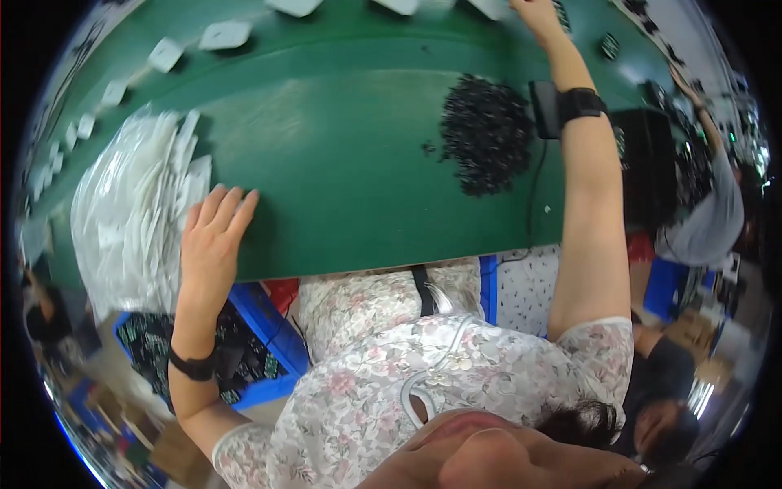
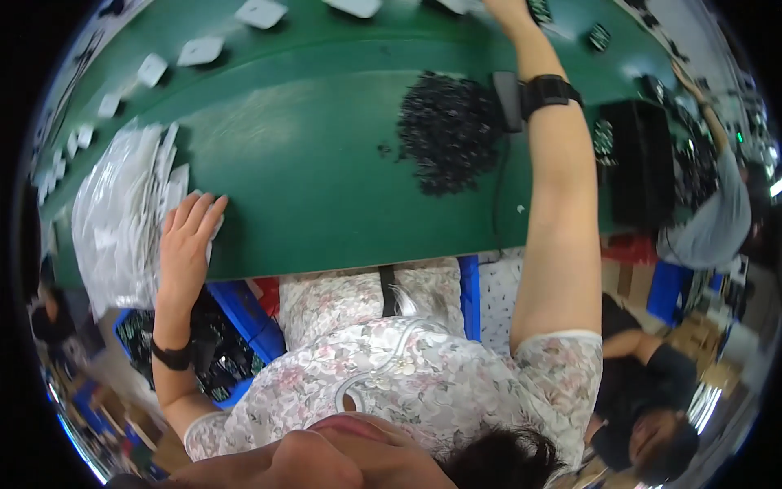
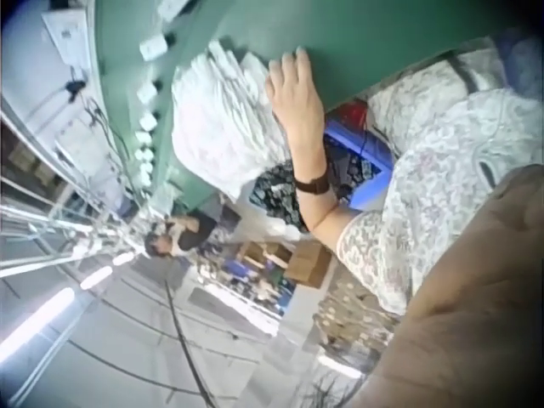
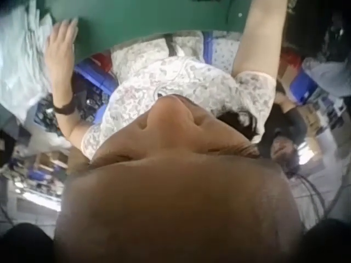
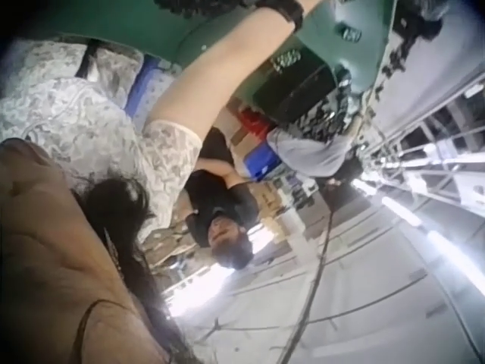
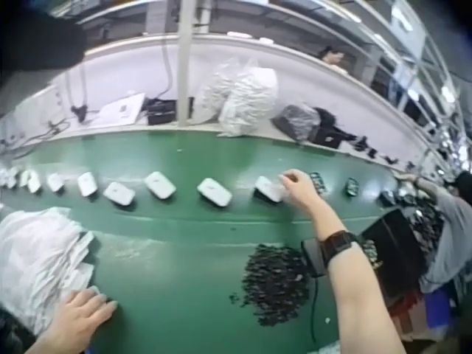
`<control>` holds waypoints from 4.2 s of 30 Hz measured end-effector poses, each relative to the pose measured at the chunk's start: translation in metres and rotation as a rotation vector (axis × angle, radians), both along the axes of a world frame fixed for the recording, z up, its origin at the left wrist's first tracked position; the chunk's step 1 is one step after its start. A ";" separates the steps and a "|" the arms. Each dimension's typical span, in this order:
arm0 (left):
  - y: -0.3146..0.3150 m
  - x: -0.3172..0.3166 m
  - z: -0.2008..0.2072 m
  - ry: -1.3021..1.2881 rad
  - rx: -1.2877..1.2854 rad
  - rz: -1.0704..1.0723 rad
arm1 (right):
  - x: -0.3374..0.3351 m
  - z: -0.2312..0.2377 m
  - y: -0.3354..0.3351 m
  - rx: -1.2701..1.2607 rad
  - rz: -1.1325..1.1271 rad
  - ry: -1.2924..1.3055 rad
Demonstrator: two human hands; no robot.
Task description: The person picks up a white plastic base and a black screw, inserts the screw into the base, and then fits the base onto a black plastic housing before placing the assembled unit on the workbench.
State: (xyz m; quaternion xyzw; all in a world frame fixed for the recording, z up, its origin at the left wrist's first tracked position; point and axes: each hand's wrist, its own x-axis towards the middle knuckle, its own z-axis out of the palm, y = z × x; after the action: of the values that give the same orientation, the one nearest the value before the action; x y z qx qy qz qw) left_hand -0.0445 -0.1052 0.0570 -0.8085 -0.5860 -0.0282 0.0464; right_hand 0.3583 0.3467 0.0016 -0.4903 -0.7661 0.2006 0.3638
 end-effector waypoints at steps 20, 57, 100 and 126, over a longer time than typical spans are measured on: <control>0.036 -0.018 0.008 -0.059 -0.191 0.032 | -0.027 -0.017 -0.248 0.112 0.181 -0.157; 0.024 -0.007 -0.065 -0.190 -0.071 0.181 | -0.081 -0.018 -0.286 -0.314 0.362 0.318; 0.085 0.121 -0.045 -1.108 0.308 -0.036 | -0.118 0.040 -0.306 -0.526 0.361 0.400; 0.086 0.131 -0.057 -1.900 -0.012 0.110 | -0.139 0.013 -0.316 -0.061 0.227 0.292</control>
State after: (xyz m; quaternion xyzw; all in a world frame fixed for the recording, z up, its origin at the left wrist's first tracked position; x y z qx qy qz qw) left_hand 0.0863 -0.0193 0.0005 -0.4191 -0.4161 -0.6683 -0.4523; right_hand 0.2191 0.0305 0.0150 -0.3772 -0.7492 0.3325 0.4311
